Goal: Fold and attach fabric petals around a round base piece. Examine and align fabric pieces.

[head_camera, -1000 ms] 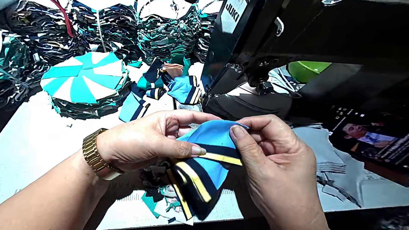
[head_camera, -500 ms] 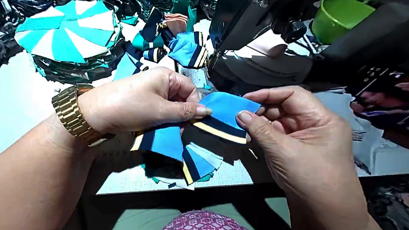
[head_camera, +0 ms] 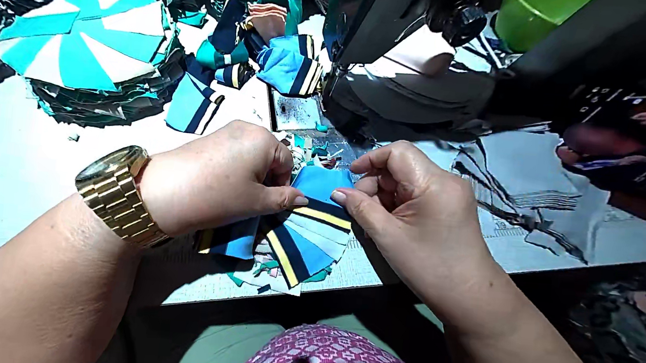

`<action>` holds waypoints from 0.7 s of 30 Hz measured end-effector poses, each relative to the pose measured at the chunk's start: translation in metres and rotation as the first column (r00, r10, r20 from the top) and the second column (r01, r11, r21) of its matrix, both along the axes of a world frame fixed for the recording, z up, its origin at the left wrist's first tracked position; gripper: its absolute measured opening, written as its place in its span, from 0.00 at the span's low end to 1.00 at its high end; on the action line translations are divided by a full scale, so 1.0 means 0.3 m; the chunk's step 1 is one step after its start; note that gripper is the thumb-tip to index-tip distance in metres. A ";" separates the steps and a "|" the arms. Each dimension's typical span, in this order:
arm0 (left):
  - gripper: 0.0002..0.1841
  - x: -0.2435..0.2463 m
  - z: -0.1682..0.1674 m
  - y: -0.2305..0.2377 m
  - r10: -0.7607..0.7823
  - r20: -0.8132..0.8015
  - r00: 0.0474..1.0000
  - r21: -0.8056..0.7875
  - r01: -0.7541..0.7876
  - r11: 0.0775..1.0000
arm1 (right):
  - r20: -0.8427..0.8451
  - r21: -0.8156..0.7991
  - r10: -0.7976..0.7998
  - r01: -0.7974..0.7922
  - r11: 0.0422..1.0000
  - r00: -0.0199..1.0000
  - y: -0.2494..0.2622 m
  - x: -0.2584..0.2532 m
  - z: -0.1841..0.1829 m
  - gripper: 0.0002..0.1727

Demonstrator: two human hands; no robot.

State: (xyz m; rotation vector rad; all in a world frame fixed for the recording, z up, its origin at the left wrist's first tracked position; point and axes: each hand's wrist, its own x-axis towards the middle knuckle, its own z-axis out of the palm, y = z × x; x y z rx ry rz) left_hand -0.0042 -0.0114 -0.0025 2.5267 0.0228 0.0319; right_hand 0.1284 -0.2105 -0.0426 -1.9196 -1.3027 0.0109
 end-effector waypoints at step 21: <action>0.10 -0.019 0.000 0.048 0.141 0.018 0.990 0.026 -0.141 0.990 | 0.227 -0.228 0.222 -0.170 0.959 0.948 -0.026 -0.066 0.049 0.09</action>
